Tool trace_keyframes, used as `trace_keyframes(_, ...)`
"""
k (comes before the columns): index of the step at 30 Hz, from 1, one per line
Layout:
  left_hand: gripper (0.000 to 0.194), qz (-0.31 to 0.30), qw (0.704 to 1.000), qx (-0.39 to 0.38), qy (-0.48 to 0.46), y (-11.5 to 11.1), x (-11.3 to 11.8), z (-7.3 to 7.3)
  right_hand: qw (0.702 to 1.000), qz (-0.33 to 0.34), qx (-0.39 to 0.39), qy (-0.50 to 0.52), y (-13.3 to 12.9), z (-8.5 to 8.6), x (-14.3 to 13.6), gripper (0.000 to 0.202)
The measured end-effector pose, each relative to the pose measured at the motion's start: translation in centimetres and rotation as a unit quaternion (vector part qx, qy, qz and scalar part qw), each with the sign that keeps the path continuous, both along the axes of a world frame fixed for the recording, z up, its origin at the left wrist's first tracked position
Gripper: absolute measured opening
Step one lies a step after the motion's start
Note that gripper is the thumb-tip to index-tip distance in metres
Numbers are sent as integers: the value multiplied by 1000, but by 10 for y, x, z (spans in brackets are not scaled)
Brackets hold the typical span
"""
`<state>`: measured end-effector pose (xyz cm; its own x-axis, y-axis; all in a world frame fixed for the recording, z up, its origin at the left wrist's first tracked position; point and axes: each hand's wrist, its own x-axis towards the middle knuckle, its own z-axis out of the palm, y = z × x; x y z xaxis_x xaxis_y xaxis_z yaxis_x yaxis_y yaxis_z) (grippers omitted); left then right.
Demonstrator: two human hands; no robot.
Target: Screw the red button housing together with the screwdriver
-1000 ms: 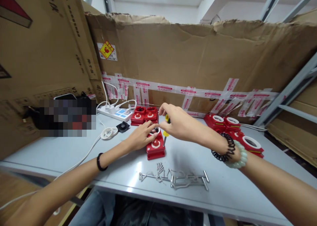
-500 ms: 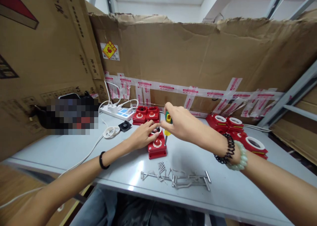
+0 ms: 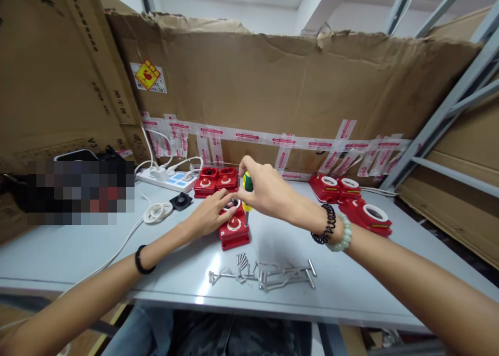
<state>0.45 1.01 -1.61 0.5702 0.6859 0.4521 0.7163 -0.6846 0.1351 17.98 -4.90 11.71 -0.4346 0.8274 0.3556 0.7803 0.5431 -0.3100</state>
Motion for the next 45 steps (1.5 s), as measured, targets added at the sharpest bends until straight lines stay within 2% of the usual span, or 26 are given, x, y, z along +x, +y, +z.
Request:
trace_keyframes(6, 35, 6, 1000, -7, 4, -1, 0, 1, 995, 3, 66, 70, -5, 11, 4, 20)
trace_keyframes(8, 36, 7, 1000, -14, 2, -1, 0, 1, 992, -11, 100, 74, -6, 14, 5, 12)
trace_keyframes(10, 36, 9, 1000, -20, 0, -2, -1, 2, 993, -40, 102, 47, -6, 10, 5, 5)
trace_keyframes(12, 35, 12, 1000, -21, -1, -2, -1, 2, 997, -67, 47, -11, -3, -2, 5, 18)
trace_keyframes(13, 35, 12, 1000, -21, -1, -2, -1, 2, 996, -73, -5, -51, 0, -11, 5, 26)
trace_keyframes(15, 36, 10, 1000, -24, 0, -2, 0, 2, 984, -92, -80, -133, 6, -31, 5, 40)
trace_keyframes(16, 36, 8, 1000, -27, -1, -2, 0, 2, 976, -79, -116, -169, 9, -40, 5, 41)
trace_keyframes(18, 36, 5, 1000, -31, -2, -1, 0, 1, 964, -65, -142, -215, 13, -55, 5, 40)
trace_keyframes(21, 36, 4, 1000, -31, -2, 0, 0, 1, 958, -52, -142, -242, 16, -65, 4, 36)
trace_keyframes(31, 36, 10, 999, -34, 2, -1, 0, 1, 958, -58, -117, -257, 11, -67, -4, 20)
trace_keyframes(36, 36, 10, 999, -30, 0, -1, 0, 2, 965, -56, -68, -246, 3, -57, -4, 18)
trace_keyframes(38, 36, 11, 999, -31, 1, -2, 0, 2, 968, -40, -94, -228, -3, -51, -3, 16)
trace_keyframes(41, 36, 12, 1000, -26, -3, -1, 0, 2, 958, 5, -198, -208, -11, -45, -2, 15)
trace_keyframes(45, 36, 6, 1000, -24, -3, -1, -1, 2, 937, 12, -262, -232, -18, -51, -3, 18)
